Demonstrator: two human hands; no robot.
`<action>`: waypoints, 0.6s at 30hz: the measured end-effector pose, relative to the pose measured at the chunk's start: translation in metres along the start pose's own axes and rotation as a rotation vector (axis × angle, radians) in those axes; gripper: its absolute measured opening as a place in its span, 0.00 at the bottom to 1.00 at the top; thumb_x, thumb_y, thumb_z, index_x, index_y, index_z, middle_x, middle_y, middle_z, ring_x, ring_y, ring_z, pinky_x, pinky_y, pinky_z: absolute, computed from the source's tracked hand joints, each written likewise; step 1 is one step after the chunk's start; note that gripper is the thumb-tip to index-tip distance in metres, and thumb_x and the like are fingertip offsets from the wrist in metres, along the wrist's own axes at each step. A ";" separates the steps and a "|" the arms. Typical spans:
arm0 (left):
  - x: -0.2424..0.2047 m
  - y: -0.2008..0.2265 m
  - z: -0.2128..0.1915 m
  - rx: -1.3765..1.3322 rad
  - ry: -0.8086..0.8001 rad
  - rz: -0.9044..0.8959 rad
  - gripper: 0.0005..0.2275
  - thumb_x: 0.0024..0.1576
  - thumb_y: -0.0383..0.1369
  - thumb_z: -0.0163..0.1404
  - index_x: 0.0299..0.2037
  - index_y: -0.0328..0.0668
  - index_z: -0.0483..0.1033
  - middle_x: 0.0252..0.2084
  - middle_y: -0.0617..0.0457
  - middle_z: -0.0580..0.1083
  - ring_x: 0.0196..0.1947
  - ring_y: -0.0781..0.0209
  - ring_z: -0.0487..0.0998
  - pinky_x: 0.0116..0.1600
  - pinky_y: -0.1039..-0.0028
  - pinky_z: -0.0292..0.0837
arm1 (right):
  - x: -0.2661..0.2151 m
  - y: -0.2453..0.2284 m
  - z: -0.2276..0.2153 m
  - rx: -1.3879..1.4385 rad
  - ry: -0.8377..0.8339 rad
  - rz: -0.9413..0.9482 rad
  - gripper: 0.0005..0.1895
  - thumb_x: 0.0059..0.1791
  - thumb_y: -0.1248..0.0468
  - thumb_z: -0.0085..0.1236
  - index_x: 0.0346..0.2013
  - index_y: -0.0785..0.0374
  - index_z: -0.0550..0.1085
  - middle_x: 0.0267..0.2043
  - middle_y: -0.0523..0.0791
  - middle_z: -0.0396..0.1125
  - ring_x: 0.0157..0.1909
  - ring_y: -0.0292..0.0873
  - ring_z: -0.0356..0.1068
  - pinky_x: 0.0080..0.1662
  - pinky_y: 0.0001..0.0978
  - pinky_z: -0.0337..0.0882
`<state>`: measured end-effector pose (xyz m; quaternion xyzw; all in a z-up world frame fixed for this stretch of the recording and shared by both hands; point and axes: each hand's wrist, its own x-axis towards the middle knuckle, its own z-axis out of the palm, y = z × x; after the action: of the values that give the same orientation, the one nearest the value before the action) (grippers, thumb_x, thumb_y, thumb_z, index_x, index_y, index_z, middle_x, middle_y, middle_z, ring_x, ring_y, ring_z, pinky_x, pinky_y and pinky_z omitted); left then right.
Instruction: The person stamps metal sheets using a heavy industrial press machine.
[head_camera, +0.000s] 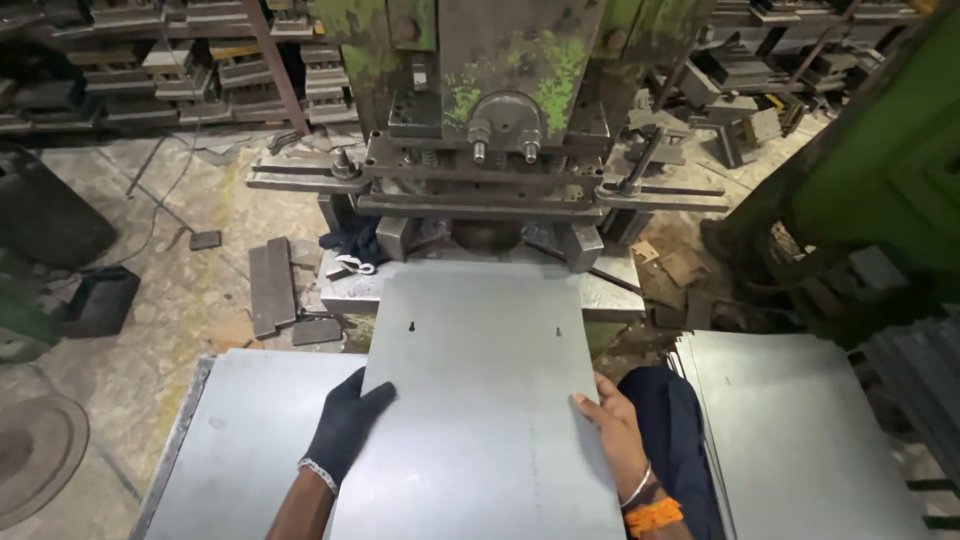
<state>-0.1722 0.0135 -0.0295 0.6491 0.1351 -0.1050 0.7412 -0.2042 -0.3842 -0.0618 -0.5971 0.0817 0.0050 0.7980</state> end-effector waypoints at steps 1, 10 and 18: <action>0.001 -0.003 0.000 0.001 0.002 0.000 0.19 0.55 0.27 0.56 0.57 0.27 0.76 0.46 0.44 0.81 0.43 0.59 0.80 0.50 0.71 0.76 | 0.001 -0.001 0.000 -0.030 0.005 0.008 0.26 0.48 0.70 0.56 0.62 0.72 0.69 0.52 0.48 0.73 0.50 0.40 0.71 0.54 0.31 0.69; 0.032 0.034 -0.004 0.564 0.598 0.398 0.16 0.58 0.35 0.54 0.56 0.45 0.79 0.49 0.48 0.80 0.46 0.54 0.81 0.53 0.65 0.73 | 0.014 -0.077 0.060 -0.894 0.306 -0.460 0.19 0.44 0.73 0.59 0.50 0.65 0.73 0.47 0.49 0.65 0.41 0.41 0.69 0.42 0.32 0.71; 0.053 -0.014 -0.070 0.495 0.704 0.337 0.14 0.55 0.35 0.55 0.51 0.47 0.80 0.47 0.51 0.81 0.43 0.55 0.83 0.52 0.65 0.75 | 0.043 0.002 0.225 -0.455 -0.371 -0.076 0.08 0.53 0.67 0.53 0.46 0.64 0.74 0.41 0.45 0.73 0.36 0.37 0.74 0.36 0.29 0.74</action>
<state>-0.1312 0.0822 -0.0686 0.8156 0.2419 0.2146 0.4798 -0.1341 -0.1727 -0.0083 -0.7522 -0.0914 0.1022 0.6445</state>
